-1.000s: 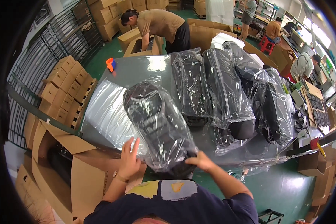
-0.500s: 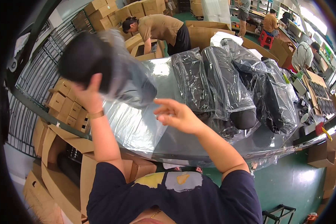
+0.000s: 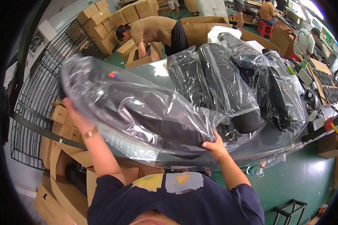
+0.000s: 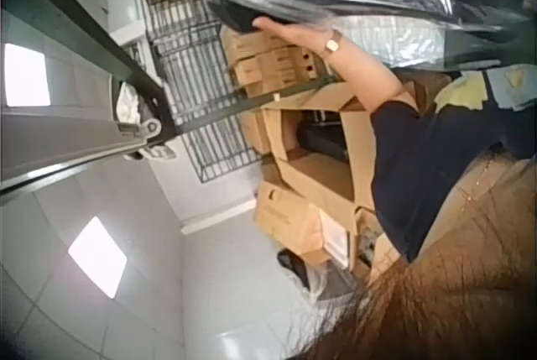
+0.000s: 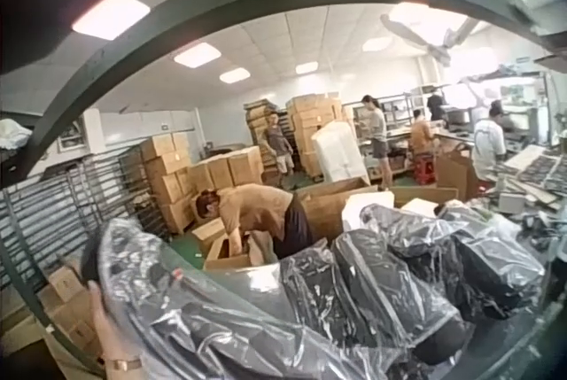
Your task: Removing bike seats from a large cardboard box, putting them into plastic bags, and placing them on a work table.
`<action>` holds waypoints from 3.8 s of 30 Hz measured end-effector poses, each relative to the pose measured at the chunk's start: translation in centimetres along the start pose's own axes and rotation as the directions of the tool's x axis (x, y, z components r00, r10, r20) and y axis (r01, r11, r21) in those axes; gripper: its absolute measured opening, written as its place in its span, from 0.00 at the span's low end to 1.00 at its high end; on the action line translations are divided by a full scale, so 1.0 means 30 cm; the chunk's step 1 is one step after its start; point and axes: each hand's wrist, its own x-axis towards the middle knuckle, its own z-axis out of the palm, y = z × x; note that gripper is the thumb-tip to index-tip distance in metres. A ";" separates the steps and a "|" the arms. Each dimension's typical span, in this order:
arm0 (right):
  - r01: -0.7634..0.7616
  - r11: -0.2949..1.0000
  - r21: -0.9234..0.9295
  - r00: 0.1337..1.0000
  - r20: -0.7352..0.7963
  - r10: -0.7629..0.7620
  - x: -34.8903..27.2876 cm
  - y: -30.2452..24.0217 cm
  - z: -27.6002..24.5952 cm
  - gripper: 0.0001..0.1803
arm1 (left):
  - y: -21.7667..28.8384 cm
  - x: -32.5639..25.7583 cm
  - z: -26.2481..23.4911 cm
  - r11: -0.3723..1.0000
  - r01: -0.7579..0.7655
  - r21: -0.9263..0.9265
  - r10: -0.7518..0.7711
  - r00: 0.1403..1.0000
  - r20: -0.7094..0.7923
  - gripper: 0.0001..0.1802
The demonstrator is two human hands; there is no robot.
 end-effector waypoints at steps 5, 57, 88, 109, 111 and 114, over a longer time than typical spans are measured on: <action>-0.061 0.974 0.220 0.980 -0.174 0.100 -0.112 0.072 0.015 0.34 | -0.415 0.240 -0.036 0.922 0.387 -0.017 -0.366 0.883 0.293 0.47; 0.936 0.340 0.093 -0.171 0.963 0.209 -0.148 0.701 1.466 0.37 | 0.655 -0.740 -1.182 -0.045 0.046 0.998 -0.815 0.576 -0.063 0.33; 0.953 0.296 0.058 -0.078 0.995 0.056 -0.202 0.862 1.425 0.33 | 0.505 -0.480 -2.096 -0.908 0.411 0.080 0.056 0.310 -0.949 0.46; 0.912 0.399 0.095 -0.114 0.993 0.024 -0.189 0.830 1.485 0.31 | 1.169 -1.304 -1.228 0.798 0.554 0.237 -0.093 0.501 -0.861 0.24; 0.902 0.420 0.095 -0.096 0.995 -0.019 -0.177 0.829 1.475 0.27 | 1.046 -1.403 -1.006 0.726 0.550 0.413 -0.026 0.622 -0.782 0.36; 0.821 0.570 0.030 0.020 0.997 -0.081 -0.217 0.803 1.424 0.24 | 0.904 -1.525 -0.830 0.961 0.198 0.192 -0.025 0.756 -0.654 0.46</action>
